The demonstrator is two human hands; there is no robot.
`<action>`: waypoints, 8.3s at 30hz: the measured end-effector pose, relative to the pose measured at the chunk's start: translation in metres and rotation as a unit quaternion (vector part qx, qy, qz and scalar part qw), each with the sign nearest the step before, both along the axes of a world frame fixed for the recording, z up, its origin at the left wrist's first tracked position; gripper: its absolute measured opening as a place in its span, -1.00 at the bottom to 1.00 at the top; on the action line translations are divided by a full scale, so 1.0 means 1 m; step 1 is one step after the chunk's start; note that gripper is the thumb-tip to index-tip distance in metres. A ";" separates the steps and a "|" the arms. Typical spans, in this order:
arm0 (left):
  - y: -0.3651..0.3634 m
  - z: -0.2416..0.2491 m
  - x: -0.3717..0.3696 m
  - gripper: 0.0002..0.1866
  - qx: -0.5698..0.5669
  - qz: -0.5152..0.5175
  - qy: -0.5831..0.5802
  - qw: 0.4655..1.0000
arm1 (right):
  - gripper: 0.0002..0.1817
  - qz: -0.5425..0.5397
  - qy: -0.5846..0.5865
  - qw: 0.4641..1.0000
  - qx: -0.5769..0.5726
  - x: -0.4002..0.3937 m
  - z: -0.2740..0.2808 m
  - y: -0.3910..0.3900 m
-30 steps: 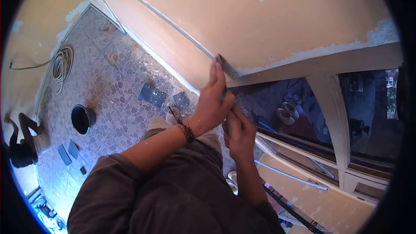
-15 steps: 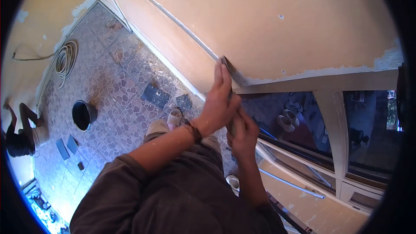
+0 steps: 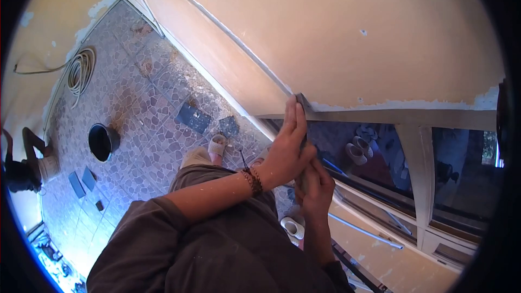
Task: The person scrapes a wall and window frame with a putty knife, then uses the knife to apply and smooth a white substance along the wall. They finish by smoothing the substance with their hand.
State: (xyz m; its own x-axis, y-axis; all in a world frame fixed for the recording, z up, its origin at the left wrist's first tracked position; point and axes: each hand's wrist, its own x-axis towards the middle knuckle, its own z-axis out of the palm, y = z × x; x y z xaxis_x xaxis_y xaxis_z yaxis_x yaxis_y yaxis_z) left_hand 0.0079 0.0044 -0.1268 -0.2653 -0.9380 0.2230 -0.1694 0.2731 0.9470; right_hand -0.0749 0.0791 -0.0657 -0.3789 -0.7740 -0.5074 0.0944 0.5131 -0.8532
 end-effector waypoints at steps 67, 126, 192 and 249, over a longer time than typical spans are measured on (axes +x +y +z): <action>-0.006 -0.027 -0.016 -0.70 0.444 -0.112 0.487 0.744 | -0.75 -0.016 -0.014 0.985 -0.173 -0.011 -0.086 0.029; 0.019 -0.032 0.001 -0.71 0.396 -0.038 0.382 0.835 | -0.66 0.155 0.204 0.954 -0.157 -0.017 -0.093 0.039; -0.005 -0.059 0.079 -0.80 0.145 0.028 0.040 0.988 | -0.64 -0.184 -0.130 0.937 -0.267 0.054 -0.109 -0.057; -0.132 -0.091 0.017 -0.46 -0.792 -0.057 0.030 0.607 | -0.45 -0.267 0.183 0.755 -0.571 0.115 -0.196 -0.067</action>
State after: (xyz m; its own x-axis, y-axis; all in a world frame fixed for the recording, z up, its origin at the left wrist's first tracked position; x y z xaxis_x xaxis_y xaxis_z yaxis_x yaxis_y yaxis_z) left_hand 0.0247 -0.1273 -0.2182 -0.2558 0.4906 0.8330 -0.0427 0.8551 -0.5168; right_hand 0.0403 0.0126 -0.2622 -0.7442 -0.3159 0.5885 -0.3211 -0.6033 -0.7300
